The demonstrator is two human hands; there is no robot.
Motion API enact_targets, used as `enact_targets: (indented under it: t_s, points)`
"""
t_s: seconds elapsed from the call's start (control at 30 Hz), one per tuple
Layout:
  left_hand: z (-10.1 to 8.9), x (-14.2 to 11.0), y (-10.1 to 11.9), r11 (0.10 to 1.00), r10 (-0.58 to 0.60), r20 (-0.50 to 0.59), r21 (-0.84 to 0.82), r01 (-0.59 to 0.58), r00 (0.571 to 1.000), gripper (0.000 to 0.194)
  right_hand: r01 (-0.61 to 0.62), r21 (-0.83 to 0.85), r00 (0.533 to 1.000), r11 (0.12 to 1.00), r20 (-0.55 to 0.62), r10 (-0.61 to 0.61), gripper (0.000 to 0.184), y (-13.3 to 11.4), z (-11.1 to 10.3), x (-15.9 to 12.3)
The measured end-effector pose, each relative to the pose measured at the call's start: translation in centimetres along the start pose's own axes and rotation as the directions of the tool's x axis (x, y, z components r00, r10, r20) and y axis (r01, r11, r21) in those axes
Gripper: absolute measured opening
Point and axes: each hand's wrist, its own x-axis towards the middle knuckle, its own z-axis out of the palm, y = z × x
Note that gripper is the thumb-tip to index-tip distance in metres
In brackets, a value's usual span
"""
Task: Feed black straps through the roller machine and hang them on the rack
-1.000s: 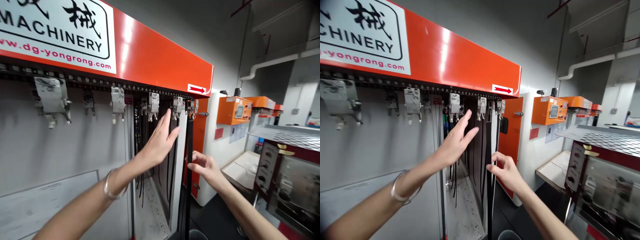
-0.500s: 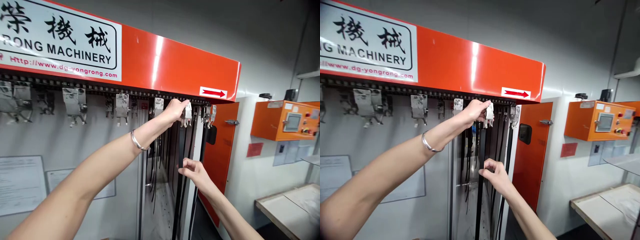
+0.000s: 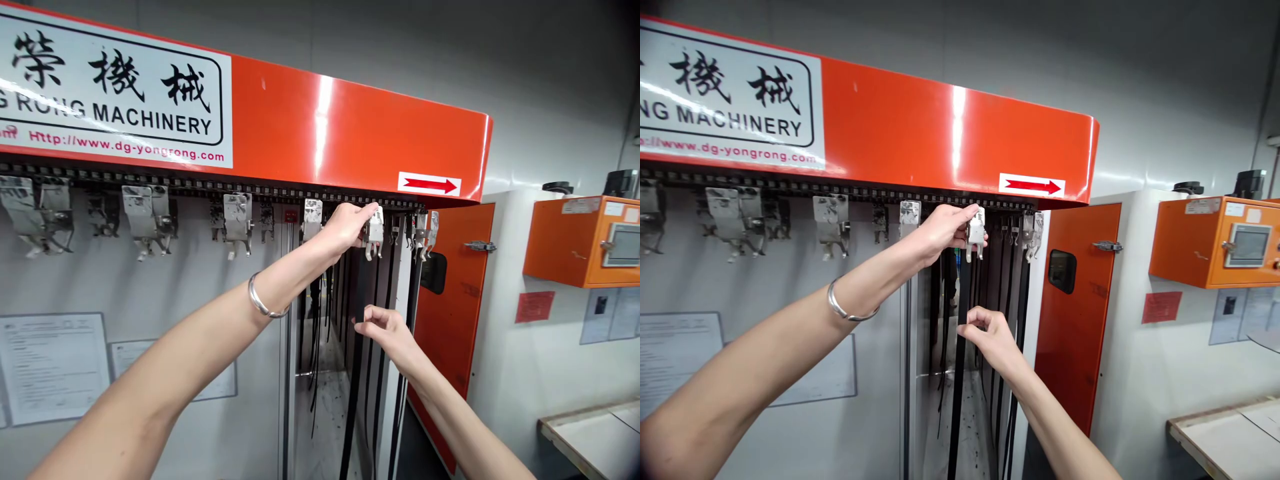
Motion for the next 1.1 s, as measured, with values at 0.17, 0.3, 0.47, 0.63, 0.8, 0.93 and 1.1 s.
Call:
enact_targets:
  t_s: [0.17,0.3,0.47,0.63,0.8,0.93,1.1]
  points:
    - [0.1,-0.3,0.1,1.0,0.012,0.008,-0.001,-0.012,1.0,0.038,-0.012,0.005,1.0,1.0,-0.012,0.012,0.023,0.0,-0.2,0.1]
    - [0.2,-2.3,-0.7,0.998,0.045,0.013,0.05,-0.045,0.999,0.035,-0.018,0.016,0.999,1.0,-0.027,0.019,0.022,-0.2,-0.3,0.0]
    - [0.2,-4.8,-3.8,0.982,0.028,-0.114,0.19,-0.006,0.993,0.048,-0.014,0.023,0.999,1.0,-0.049,0.015,0.023,0.0,-0.2,0.1]
    - [0.2,-4.2,-5.4,0.965,0.109,-0.154,0.252,-0.068,0.982,0.032,-0.025,0.013,0.997,1.0,-0.075,0.026,0.02,0.0,-0.1,-0.2]
    - [0.3,-7.4,-6.6,0.981,0.118,-0.128,0.168,-0.095,0.985,0.064,-0.014,-0.17,0.988,0.985,-0.156,-0.013,0.053,-0.7,0.7,-5.0]
    - [1.8,-16.3,-11.1,0.969,0.23,-0.224,0.147,-0.2,0.947,0.059,-0.183,-0.216,0.94,0.959,-0.323,0.107,0.033,3.1,2.3,-15.3]
    - [9.4,-28.6,-22.0,0.998,-0.054,0.111,-0.039,0.058,0.992,0.045,-0.59,-0.099,0.541,0.801,-0.785,0.301,0.048,9.9,3.1,-36.2]
